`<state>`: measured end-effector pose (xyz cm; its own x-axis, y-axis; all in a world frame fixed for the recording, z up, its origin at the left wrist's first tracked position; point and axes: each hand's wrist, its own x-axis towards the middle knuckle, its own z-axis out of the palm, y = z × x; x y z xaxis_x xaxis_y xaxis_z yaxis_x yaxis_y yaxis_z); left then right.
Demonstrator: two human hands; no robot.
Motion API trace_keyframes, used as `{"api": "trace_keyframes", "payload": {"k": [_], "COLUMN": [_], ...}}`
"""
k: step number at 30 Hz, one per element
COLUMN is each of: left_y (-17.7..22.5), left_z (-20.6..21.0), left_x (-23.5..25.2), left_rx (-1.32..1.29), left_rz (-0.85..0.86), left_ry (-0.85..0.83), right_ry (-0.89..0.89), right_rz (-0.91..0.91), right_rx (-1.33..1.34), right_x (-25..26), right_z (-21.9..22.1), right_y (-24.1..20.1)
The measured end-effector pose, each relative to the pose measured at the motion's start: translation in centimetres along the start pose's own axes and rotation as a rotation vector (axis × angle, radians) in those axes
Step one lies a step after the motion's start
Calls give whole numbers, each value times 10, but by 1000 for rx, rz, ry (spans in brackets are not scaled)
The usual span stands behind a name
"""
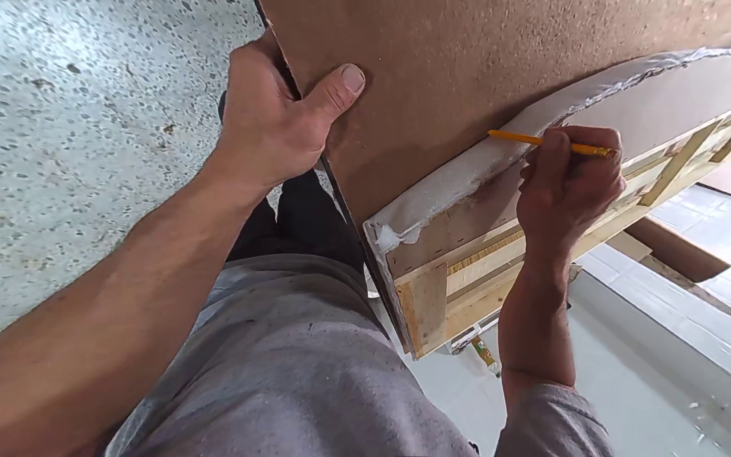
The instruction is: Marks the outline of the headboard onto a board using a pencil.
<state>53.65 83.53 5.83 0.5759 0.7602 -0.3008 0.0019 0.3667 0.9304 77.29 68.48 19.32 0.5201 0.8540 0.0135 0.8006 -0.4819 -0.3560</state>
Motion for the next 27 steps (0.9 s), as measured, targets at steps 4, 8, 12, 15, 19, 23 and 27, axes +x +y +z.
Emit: {"api": "trace_keyframes", "payload": {"k": [4, 8, 12, 15, 19, 23, 27], "left_y": [-1, -3, 0, 1, -1, -2, -3], "left_z": [-1, -2, -1, -1, -1, 0, -1], "left_x": [1, 1, 1, 1, 0, 1, 1], "left_rx": [4, 4, 10, -15, -26, -19, -8], "left_rz": [14, 15, 7, -1, 5, 12, 10], "left_ry": [-8, -10, -11, -14, -3, -4, -4], "right_ry": [10, -42, -116, -141, -95, -10, 28], "right_rz": [-27, -101, -152, -135, -88, -67, -76], "right_rx": [-32, 31, 156, 222, 200, 106, 62], "right_x": [-13, -33, -57, -62, -43, -26, -28], "right_z": [4, 10, 20, 20, 14, 10, 12], "right_y": [-14, -40, -67, -66, -37, -18, -21]}}
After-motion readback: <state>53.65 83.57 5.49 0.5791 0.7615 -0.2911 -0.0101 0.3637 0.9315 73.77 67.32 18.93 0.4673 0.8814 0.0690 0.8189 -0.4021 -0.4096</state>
